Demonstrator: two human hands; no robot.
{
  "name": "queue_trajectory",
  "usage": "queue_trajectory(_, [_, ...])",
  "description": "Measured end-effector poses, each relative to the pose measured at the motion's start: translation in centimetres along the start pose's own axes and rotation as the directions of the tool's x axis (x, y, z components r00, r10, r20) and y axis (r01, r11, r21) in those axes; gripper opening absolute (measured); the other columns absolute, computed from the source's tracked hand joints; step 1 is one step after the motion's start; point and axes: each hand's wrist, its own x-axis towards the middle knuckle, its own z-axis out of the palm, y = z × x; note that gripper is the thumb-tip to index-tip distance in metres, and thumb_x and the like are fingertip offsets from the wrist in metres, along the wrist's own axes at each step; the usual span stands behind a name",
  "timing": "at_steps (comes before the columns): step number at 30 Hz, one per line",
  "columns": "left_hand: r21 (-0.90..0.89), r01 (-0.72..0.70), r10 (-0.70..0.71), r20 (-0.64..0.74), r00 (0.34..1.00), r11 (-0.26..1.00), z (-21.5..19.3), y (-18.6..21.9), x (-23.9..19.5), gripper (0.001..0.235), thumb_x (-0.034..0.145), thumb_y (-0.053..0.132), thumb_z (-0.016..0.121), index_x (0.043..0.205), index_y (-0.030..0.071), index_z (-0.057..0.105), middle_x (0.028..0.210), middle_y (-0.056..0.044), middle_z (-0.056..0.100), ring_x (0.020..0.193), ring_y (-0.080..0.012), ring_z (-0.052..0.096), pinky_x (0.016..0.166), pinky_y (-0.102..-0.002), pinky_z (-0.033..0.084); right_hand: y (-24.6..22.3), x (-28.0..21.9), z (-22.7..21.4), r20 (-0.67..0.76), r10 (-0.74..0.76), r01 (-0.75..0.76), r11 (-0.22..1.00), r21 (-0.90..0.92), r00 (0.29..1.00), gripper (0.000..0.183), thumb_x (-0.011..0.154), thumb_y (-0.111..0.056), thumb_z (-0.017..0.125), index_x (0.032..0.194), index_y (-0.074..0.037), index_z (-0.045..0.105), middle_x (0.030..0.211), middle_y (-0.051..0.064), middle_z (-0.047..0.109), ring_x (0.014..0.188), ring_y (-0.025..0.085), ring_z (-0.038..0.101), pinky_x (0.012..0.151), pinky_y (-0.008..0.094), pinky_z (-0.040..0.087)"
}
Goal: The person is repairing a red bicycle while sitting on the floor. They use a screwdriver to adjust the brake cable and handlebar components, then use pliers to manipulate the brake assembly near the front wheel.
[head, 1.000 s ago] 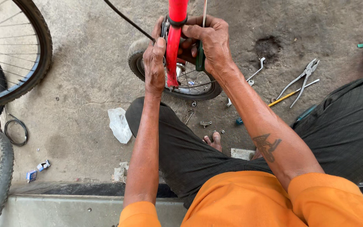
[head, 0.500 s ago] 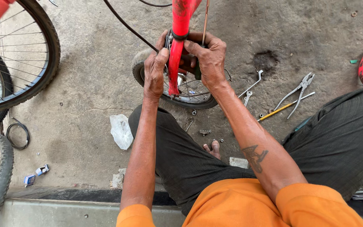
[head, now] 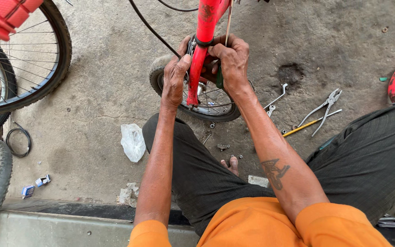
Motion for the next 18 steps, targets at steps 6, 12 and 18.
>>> queue_trajectory(6, [-0.023, 0.072, -0.074, -0.066, 0.995, 0.997, 0.5, 0.1, -0.2, 0.068, 0.103, 0.041, 0.05, 0.158, 0.003, 0.04, 0.108, -0.013, 0.072, 0.089, -0.0173, 0.072, 0.078, -0.034, 0.064, 0.3, -1.5, -0.4, 0.059, -0.122, 0.128, 0.986, -0.108, 0.991, 0.019, 0.094, -0.009, 0.071, 0.11, 0.001, 0.071, 0.092, 0.006, 0.078, 0.065, 0.007, 0.071, 0.048, 0.02, 0.052])
queue_trajectory(12, [-0.03, 0.0, -0.001, -0.022, 1.0, 1.0, 0.0, -0.3, -0.1, 0.064, 0.108, 0.039, 0.052, 0.157, -0.002, 0.047, 0.122, -0.014, 0.07, 0.099, -0.0175, 0.072, 0.085, -0.034, 0.064, 0.9, -1.8, -0.2, 0.03, -0.119, 0.121, 0.99, -0.068, 0.992, 0.024, 0.091, -0.008, 0.078, 0.113, 0.0, 0.072, 0.094, 0.003, 0.076, 0.062, 0.002, 0.059, 0.051, 0.018, 0.048])
queue_trajectory(18, [-0.058, 0.008, -0.008, -0.012, 1.0, 0.998, -0.1, -0.9, 0.0, 0.063, 0.105, 0.038, 0.051, 0.156, 0.0, 0.042, 0.123, -0.014, 0.067, 0.099, -0.0172, 0.072, 0.084, -0.033, 0.064, 0.5, -2.0, 0.4, -0.056, -0.086, 0.079, 0.989, -0.128, 0.995, 0.015, 0.093, -0.006, 0.072, 0.107, 0.001, 0.073, 0.088, 0.004, 0.075, 0.063, 0.005, 0.062, 0.053, 0.021, 0.053])
